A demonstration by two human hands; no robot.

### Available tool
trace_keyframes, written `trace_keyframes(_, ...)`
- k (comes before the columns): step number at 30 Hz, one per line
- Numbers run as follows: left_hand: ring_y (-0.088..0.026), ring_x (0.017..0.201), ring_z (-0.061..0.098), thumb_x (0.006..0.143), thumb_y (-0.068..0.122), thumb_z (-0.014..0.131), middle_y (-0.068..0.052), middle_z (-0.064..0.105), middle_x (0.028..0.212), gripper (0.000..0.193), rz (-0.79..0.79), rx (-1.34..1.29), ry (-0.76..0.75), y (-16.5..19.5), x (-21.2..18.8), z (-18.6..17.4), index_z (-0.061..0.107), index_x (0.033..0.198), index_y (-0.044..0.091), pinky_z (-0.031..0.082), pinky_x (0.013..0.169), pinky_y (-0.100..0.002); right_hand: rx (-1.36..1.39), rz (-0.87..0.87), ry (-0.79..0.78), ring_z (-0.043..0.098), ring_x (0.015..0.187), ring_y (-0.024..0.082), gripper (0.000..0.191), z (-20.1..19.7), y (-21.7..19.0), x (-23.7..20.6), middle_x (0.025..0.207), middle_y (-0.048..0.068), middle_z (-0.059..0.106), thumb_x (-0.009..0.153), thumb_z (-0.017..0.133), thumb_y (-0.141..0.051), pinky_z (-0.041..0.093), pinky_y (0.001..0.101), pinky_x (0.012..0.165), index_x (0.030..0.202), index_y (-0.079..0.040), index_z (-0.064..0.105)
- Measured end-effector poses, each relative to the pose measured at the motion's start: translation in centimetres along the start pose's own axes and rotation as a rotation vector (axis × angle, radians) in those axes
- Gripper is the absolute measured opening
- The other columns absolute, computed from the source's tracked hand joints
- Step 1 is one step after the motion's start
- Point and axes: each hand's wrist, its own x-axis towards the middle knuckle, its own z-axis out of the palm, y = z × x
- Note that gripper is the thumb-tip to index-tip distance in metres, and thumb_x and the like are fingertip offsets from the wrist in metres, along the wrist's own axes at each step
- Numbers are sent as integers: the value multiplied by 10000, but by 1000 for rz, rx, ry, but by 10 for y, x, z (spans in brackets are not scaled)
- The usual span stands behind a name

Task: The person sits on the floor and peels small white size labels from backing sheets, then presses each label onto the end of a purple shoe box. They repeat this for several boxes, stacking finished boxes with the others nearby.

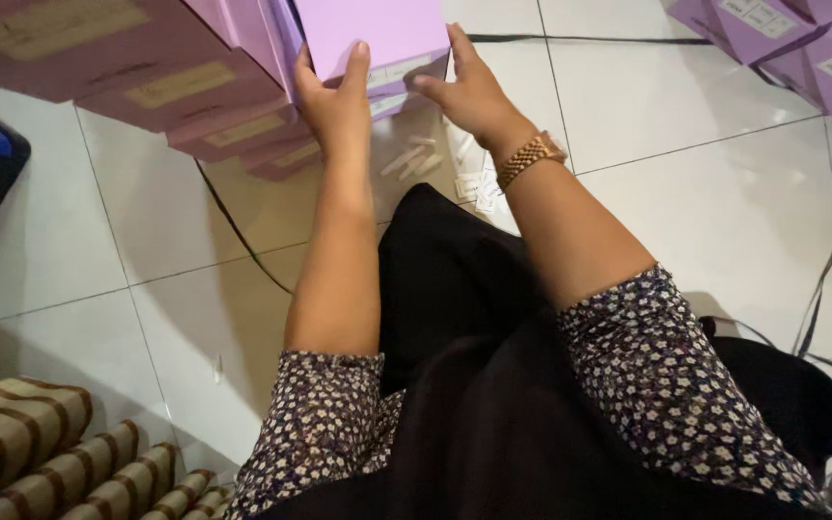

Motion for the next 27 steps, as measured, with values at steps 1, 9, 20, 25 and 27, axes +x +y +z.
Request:
trace_keyframes(1, -311, 1016, 721, 837, 358, 803, -162, 722, 1147, 708, -34, 11, -28, 5, -4, -3, 527, 1362, -29, 587, 867, -408, -48, -39, 51, 403, 1544, 314, 833, 0, 4, 0, 1639, 194, 459, 973, 794, -115, 365, 504, 1277, 1633, -70, 286)
trace_keyframes(9, -231, 1346, 527, 1008, 664, 526, -102, 532, 1413, 748, -8, -51, -402, 56, -85, 11, 545, 1459, 68, 466, 1152, -428, 181, -172, 351, 725, 936, 167, 693, -91, -17, -124, 1270, 111, 665, 1109, 700, -78, 666, 324, 823, 1628, -69, 242)
trace_keyframes(20, -236, 1205, 499, 917, 786, 546, -155, 466, 1263, 1019, 75, -12, -948, 85, -303, 128, 344, 1568, 29, 568, 1048, -356, 175, -100, 815, 679, 1245, 239, 478, -230, 30, -413, 1418, 164, 651, 1127, 505, -250, 576, 363, 1061, 1528, 8, 472)
trace_keyframes(25, -278, 1264, 626, 957, 699, 509, -157, 547, 1366, 795, -28, -25, -1043, -10, -348, 172, 533, 1511, 129, 546, 1085, -365, 184, -98, 790, 658, 1385, 271, 533, -271, 85, -424, 1485, 187, 645, 1136, 417, -328, 535, 381, 1170, 1482, 43, 577)
trace_keyframes(27, -286, 1219, 689, 1052, 565, 421, -130, 613, 1297, 578, -162, -92, -1134, -54, -322, 179, 674, 1380, 163, 553, 1087, -368, 141, -152, 762, 623, 1388, 268, 547, -278, 96, -426, 1479, 181, 633, 1149, 411, -345, 513, 382, 1172, 1495, 46, 573)
